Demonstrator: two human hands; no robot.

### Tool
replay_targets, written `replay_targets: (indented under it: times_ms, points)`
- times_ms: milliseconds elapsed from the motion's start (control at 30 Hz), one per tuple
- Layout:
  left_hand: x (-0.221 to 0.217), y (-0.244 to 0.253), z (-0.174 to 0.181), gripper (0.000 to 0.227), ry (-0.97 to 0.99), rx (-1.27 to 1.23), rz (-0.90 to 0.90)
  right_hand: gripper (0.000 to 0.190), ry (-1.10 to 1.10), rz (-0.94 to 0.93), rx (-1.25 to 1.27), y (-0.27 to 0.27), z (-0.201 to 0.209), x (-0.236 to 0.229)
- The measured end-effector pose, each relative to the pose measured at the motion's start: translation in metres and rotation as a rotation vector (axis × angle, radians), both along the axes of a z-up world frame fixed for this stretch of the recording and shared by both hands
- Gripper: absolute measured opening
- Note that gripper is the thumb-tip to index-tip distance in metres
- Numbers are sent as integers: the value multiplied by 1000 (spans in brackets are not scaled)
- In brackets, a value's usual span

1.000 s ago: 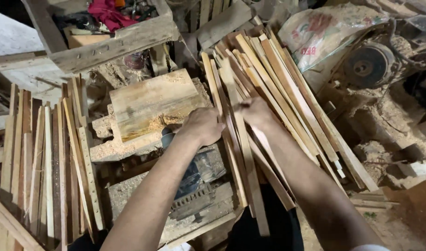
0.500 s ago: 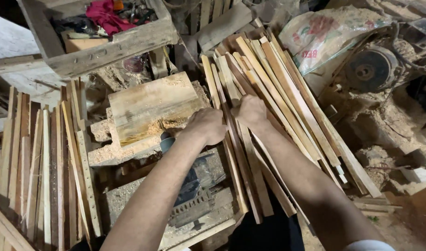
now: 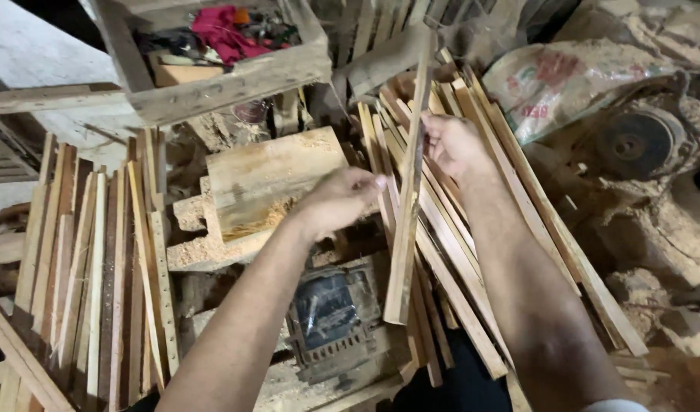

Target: The person uses a rotating sanding tool to smooth the edges of thin wooden sticks. They hold each stick with both hands and pass it against the spinning drum, then place the finished piece aside among other processed sticks.

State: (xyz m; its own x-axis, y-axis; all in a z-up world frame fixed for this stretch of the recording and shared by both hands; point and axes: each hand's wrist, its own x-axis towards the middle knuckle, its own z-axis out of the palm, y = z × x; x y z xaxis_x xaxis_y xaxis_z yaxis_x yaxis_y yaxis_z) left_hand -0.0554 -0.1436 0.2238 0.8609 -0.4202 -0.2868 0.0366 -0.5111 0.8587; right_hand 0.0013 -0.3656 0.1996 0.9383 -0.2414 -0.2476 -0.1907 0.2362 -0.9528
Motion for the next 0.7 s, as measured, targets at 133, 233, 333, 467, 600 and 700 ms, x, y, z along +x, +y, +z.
replay_targets:
  times_ms: [133, 233, 333, 467, 600, 700]
  points:
    - [0, 1, -20, 57, 85, -254, 35, 19, -54, -30, 183, 9, -4, 6]
    - [19, 6, -42, 49, 26, -178, 61, 14, -79, -41, 288, 15, -9, 5]
    - [20, 14, -49, 40, -109, 128, 57, 16, -88, -24, 304, 14, -29, 12]
    - [4, 35, -38, 30, -251, 309, 93, 20, -97, -42, 201, 31, -31, 5]
    - [11, 45, -43, 28, -355, 320, 169, 13, -183, -110, 230, 45, -23, 12]
    - [27, 54, -55, 30, -487, 272, 230, 16, -373, -170, 236, 61, 13, 6]
